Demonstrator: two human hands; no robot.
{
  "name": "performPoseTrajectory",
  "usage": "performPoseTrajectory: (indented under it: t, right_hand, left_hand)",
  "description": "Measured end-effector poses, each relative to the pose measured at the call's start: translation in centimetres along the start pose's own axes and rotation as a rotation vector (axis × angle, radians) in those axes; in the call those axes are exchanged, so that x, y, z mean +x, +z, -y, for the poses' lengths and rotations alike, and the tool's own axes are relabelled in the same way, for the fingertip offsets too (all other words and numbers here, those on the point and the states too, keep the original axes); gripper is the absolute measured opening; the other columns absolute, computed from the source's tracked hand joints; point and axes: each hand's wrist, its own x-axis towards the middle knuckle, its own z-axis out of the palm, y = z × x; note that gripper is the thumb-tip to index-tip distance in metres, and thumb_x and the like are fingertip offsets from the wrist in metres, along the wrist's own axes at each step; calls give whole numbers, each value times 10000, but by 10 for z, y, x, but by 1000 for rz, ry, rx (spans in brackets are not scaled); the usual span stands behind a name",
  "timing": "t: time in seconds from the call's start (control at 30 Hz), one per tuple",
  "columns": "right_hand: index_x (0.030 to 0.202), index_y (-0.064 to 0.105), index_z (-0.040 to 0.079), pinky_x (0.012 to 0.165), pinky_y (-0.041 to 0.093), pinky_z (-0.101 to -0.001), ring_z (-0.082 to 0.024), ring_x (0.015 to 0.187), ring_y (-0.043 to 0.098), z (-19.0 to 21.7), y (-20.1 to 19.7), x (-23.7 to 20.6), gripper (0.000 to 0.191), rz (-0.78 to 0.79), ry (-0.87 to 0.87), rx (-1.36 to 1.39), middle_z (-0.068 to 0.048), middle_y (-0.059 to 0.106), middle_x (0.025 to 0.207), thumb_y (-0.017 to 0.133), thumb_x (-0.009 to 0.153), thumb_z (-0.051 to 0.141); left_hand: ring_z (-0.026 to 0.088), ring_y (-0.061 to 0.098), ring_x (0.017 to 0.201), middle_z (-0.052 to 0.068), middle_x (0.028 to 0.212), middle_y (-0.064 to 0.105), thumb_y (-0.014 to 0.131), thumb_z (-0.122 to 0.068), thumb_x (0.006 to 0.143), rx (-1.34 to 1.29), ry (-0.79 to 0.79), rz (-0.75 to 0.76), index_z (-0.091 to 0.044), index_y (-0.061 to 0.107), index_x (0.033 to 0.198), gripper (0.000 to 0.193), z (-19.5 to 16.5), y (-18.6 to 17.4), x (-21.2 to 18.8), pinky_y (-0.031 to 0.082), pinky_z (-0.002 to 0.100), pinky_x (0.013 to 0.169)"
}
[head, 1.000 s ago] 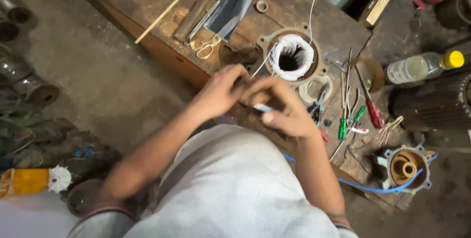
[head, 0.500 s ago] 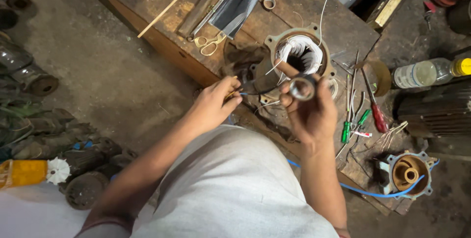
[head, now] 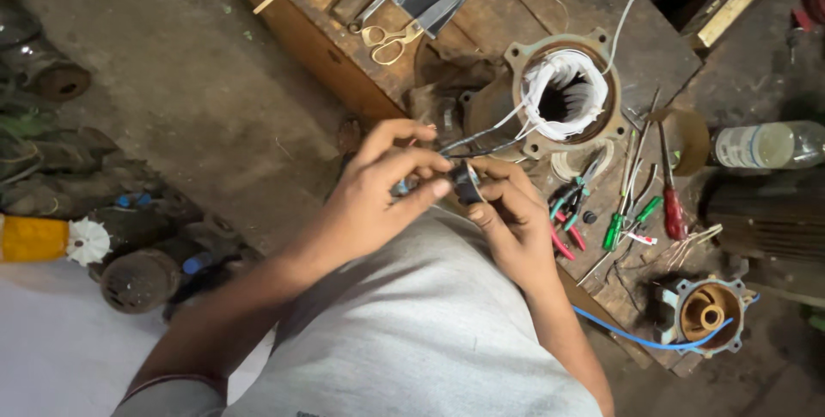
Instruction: The person works at a bench rewinding an electric motor, handling the lead wires of a wound stator. They strip and twist wire ends, cut insulation with scissors, and wrap electrical tape around the wire connections by hand.
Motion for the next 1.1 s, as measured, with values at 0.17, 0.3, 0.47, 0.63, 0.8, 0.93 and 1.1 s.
performPoseTrajectory:
  t: [0.17,0.3,0.47,0.63,0.8,0.93,1.1]
  right_hand:
    - [990,669,-10,956,532,-345,-263,1146,660,13,6,2,263,-37,2,-176,-149,656,1293,786,905,210]
    - [969,670,-9,942,529,-343,-267,1122,669,21,6,1,281,-39,-12,-258,-139,672,1267,800,880,224]
    - [955,664,-4,957,518,-349,-274,1127,667,24,3,1,250,-40,-24,-221,-147,683,1278,778,904,213]
    - [932,647,-1,900,525,-331,-249,1042,684,20,5,10,201,-83,60,-176,-137,713,1253,736,961,176]
    - [940,660,-18,790,524,-314,-225,934,674,14,16,29,202,-50,33,-335,-136,701,1164,756,931,160]
    - [924,662,-19,743,511,-307,-200,841,642,5,23,38,217,29,94,-229,-95,712,1080,767,929,171]
    - [1008,682,-23,907,497,-294,-182,1039,637,-12,26,32,184,39,117,-1,-99,676,1202,711,982,157]
  left_hand:
    - [199,720,985,132,1325,565,781,-126,939,102,120,-59,-2,703,1103,220,-9,5,2,598,316,864]
    - [252,713,1082,90,1288,563,745,-108,964,310,312,-59,-20,661,1057,154,-8,3,4,594,356,945]
    - [175,720,956,125,1285,547,686,-85,990,25,16,0,1,599,1075,149,-3,2,6,614,307,814]
    - [168,724,954,90,1273,552,581,-57,1042,-322,-292,-11,-31,517,1226,196,9,-9,8,635,300,839]
    - [224,678,1158,132,1412,421,622,47,951,-161,-82,1,-14,526,1312,378,13,-6,4,572,315,966]
    - [245,653,1135,151,1479,384,647,53,913,19,-140,-5,-22,548,1346,450,12,-4,5,576,326,962]
    - [274,649,1152,158,1447,456,672,7,938,56,-112,-54,-16,630,1258,324,13,-6,4,566,345,947]
